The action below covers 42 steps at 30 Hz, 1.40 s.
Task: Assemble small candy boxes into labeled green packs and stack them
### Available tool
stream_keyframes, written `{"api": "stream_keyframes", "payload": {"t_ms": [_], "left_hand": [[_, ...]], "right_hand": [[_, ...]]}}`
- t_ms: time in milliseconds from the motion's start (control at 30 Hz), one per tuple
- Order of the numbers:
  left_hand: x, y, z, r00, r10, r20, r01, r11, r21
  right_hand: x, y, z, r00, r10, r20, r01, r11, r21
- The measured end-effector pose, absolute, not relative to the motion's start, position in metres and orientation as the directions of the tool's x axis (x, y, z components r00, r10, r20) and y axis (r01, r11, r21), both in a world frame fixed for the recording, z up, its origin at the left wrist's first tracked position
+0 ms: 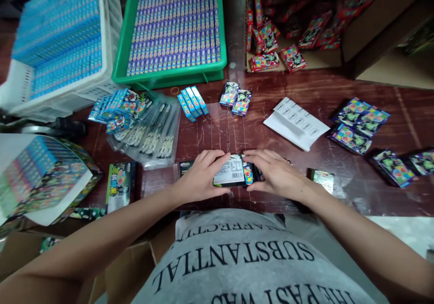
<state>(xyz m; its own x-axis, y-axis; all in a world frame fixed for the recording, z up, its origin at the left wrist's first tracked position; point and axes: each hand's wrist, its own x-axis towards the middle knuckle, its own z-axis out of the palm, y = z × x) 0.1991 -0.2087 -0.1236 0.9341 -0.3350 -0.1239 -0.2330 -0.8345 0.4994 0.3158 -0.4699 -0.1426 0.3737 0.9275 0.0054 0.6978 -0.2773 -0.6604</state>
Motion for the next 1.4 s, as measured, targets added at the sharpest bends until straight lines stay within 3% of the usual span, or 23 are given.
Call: {"api": "stream_keyframes", "payload": {"t_ms": [267,500,667,867,1000,1133,1400], "left_hand": [[0.207,-0.213,-0.124,0.922,-0.347,-0.174,-0.244,-0.867,0.434],[0.215,-0.211,-0.13,0.907,-0.395,-0.146,-0.287,-0.833,0.473],[0.215,-0.211,-0.128,0.896,-0.425,-0.128,-0.3,-0.792,0.532],[0.213,-0.226,-0.127,0.929,-0.347,-0.126,-0.237,-0.823,0.517],[0.215,-0.235,-0.13,0.921,-0.365,-0.133,-0.259,-0.832,0.491],[0.219,-0.238,-0.129,0.911,-0.39,-0.134,-0.287,-0.833,0.472],[0.227,-0.234,-0.12,0.879,-0.446,-0.172,-0.33,-0.827,0.455]], "right_hand": [[0.329,-0.525,-0.13,0.33,0.942,-0.067,0.776,-0.311,-0.548],[0.34,-0.526,-0.138,0.277,0.96,0.036,0.714,-0.181,-0.677],[0.341,-0.52,-0.132,0.224,0.975,0.006,0.681,-0.152,-0.716],[0.336,-0.499,-0.135,0.324,0.944,0.059,0.727,-0.209,-0.654],[0.326,-0.498,-0.135,0.449,0.89,0.076,0.756,-0.333,-0.564],[0.323,-0.513,-0.127,0.434,0.9,0.035,0.76,-0.345,-0.552],[0.356,-0.555,-0.107,0.236,0.96,-0.149,0.808,-0.279,-0.519]]}}
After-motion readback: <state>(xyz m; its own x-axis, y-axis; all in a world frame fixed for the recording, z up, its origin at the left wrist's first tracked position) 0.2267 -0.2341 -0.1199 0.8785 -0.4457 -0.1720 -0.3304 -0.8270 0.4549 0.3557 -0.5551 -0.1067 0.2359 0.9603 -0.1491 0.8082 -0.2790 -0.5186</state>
